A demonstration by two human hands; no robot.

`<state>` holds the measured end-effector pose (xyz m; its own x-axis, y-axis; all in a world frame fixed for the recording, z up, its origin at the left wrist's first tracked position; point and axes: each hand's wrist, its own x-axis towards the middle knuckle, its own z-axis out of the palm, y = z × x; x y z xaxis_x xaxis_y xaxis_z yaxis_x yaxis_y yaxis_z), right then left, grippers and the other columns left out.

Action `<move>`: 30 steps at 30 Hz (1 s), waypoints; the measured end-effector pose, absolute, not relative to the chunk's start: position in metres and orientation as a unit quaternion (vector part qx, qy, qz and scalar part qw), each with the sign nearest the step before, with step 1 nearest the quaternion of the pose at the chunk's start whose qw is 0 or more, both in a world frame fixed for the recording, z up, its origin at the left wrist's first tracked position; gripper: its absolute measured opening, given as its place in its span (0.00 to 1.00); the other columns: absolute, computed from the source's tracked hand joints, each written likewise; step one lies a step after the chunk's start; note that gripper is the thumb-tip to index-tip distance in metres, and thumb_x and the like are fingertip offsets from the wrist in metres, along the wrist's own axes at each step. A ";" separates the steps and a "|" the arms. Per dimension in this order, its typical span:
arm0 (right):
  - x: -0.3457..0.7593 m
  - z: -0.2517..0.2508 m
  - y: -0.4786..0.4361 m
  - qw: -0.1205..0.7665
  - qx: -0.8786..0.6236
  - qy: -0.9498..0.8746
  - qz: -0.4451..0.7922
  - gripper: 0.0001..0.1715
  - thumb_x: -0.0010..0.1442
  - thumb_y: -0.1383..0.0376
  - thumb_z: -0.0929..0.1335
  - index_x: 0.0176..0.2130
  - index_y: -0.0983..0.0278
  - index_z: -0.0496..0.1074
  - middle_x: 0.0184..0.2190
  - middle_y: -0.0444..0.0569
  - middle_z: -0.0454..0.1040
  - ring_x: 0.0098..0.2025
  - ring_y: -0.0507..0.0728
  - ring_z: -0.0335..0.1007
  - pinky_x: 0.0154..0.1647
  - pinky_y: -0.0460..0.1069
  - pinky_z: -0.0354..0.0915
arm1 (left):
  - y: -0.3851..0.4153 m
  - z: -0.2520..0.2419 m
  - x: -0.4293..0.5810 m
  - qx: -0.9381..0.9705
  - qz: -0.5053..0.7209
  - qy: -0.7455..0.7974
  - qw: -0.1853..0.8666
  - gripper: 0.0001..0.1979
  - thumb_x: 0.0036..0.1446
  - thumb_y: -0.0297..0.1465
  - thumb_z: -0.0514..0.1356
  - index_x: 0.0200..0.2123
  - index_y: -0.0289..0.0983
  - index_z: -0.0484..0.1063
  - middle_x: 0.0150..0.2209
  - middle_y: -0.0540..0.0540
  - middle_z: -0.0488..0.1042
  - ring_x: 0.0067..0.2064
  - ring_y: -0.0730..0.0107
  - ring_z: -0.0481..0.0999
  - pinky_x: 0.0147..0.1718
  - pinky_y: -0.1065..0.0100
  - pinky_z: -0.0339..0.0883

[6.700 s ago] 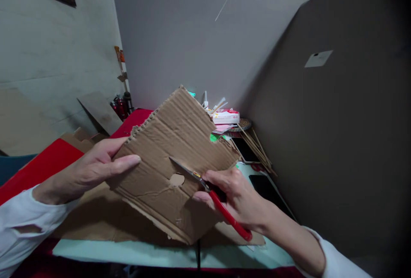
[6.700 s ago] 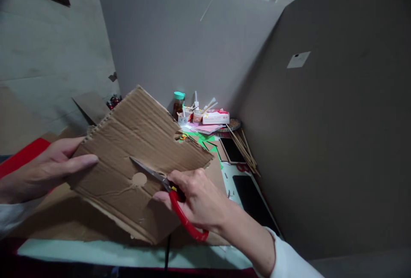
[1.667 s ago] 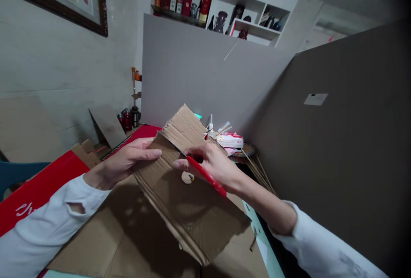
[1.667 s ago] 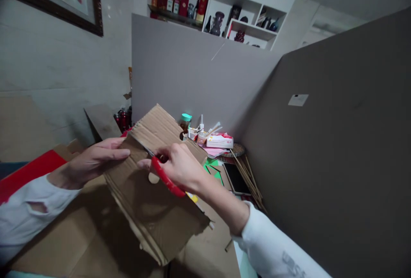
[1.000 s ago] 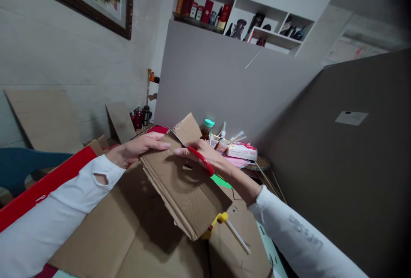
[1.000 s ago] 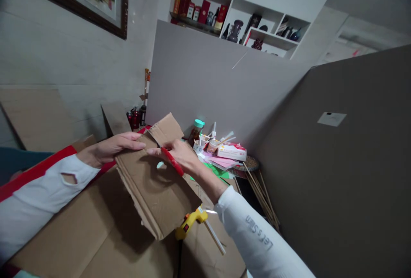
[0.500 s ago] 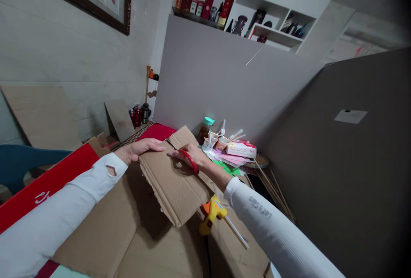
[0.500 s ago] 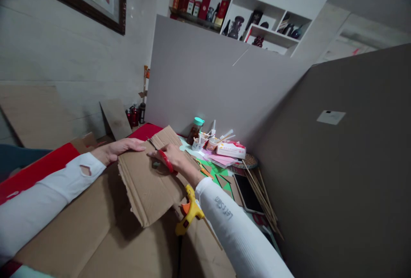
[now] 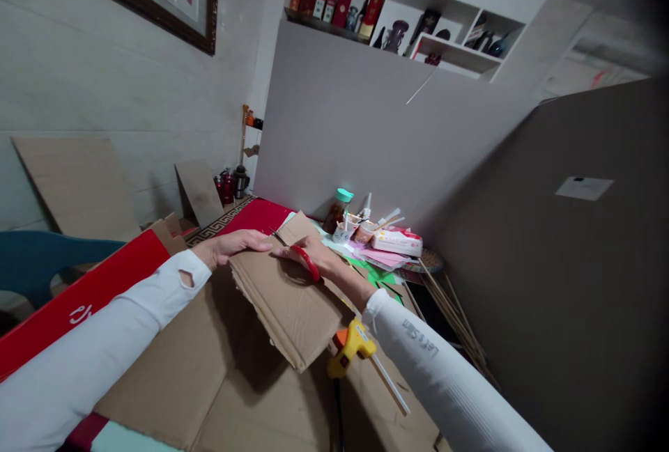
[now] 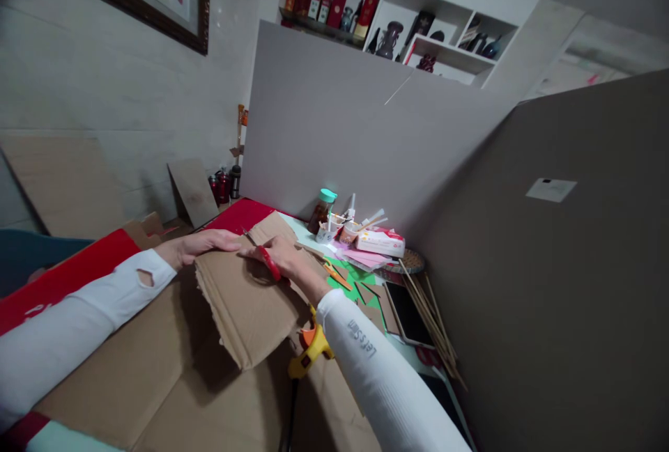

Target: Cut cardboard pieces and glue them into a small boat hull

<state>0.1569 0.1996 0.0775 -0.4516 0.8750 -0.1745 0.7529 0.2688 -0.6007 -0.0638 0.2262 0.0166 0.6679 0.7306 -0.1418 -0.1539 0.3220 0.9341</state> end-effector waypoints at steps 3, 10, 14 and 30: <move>0.151 0.079 0.194 0.055 -0.526 -0.786 0.319 0.18 0.69 0.58 0.69 0.53 0.66 0.72 0.51 0.51 0.75 0.47 0.61 0.76 0.47 0.58 0.74 | 0.227 0.009 -0.070 0.499 0.290 0.302 0.759 0.16 0.52 0.31 0.71 0.43 0.29 0.81 0.40 0.34 0.85 0.39 0.54 0.85 0.42 0.62 0.77; 0.138 0.060 0.200 0.024 -0.525 -0.791 0.313 0.19 0.68 0.58 0.69 0.55 0.65 0.72 0.53 0.51 0.74 0.49 0.63 0.75 0.49 0.59 0.73 | 0.229 -0.002 -0.083 0.501 0.281 0.333 0.747 0.13 0.57 0.32 0.69 0.44 0.33 0.80 0.41 0.40 0.85 0.40 0.59 0.84 0.43 0.57 0.77; 0.137 0.054 0.200 0.021 -0.510 -0.801 0.314 0.18 0.68 0.59 0.69 0.54 0.65 0.72 0.52 0.51 0.74 0.49 0.62 0.75 0.48 0.59 0.73 | 0.225 -0.002 -0.088 0.508 0.274 0.338 0.744 0.16 0.51 0.32 0.71 0.44 0.33 0.82 0.41 0.37 0.85 0.40 0.53 0.85 0.41 0.60 0.76; 0.121 0.053 0.199 0.084 -0.524 -0.794 0.297 0.19 0.68 0.59 0.69 0.55 0.65 0.71 0.54 0.52 0.73 0.50 0.63 0.75 0.49 0.60 0.73 | 0.217 0.002 -0.088 0.524 0.275 0.356 0.723 0.15 0.65 0.35 0.62 0.53 0.36 0.73 0.51 0.41 0.76 0.47 0.59 0.79 0.44 0.53 0.76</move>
